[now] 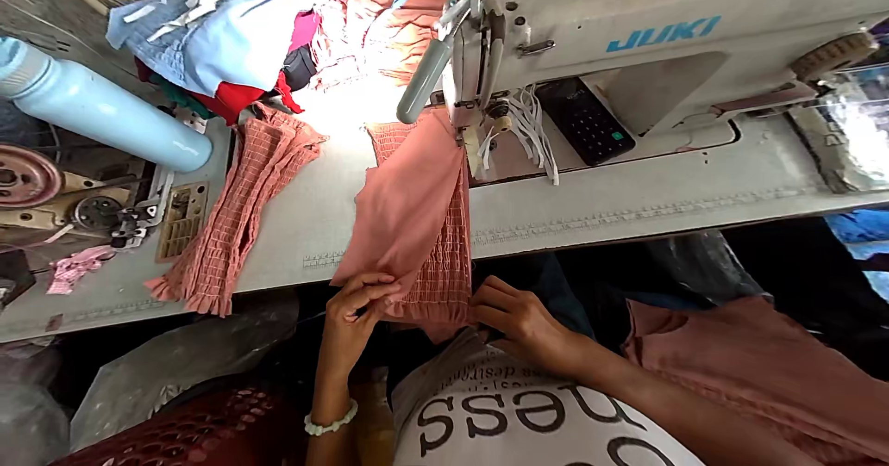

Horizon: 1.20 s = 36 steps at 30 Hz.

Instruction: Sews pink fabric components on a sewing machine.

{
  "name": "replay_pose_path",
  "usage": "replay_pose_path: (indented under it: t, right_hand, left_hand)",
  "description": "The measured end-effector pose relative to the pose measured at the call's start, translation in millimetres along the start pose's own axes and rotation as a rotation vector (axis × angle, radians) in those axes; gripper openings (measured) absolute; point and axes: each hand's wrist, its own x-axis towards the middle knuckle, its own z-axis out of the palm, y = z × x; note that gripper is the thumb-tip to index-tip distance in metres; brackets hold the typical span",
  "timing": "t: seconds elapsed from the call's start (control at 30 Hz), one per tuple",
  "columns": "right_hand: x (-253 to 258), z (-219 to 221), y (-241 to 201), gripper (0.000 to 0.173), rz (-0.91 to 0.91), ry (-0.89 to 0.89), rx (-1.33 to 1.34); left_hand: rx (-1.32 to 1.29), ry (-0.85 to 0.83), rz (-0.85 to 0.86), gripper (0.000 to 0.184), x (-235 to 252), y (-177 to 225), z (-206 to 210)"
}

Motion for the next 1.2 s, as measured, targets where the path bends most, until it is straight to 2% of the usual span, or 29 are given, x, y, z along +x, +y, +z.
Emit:
replay_pose_path:
  t: [0.13, 0.2, 0.3, 1.03, 1.1, 1.2]
  right_hand:
    - [0.6, -0.2, -2.7, 0.009, -0.030, 0.030, 0.016]
    - [2.3, -0.9, -5.5, 0.010, -0.057, 0.056, 0.013]
    - [2.6, -2.0, -8.4, 0.011, -0.077, 0.097, 0.007]
    - [0.7, -5.8, -13.8, 0.011, -0.153, 0.162, -0.019]
    - [1.4, -6.3, -13.6, 0.012, -0.158, 0.156, -0.017]
    - [3.2, -7.1, -13.8, 0.011, -0.148, 0.171, -0.024]
  left_hand:
    - [0.159, 0.213, 0.114, 0.008, 0.6, 36.5, 34.5]
    - [0.300, 0.208, 0.206, 0.006, -3.4, 45.9, 57.5]
    - [0.453, 0.161, 0.289, 0.006, -13.4, 33.1, 75.3]
    - [0.329, 0.132, 0.407, 0.008, -24.0, 36.8, 85.9]
    - [0.244, 0.142, 0.383, 0.015, -26.0, 34.0, 88.5]
    - [0.259, 0.127, 0.330, 0.037, -27.8, 26.1, 88.2]
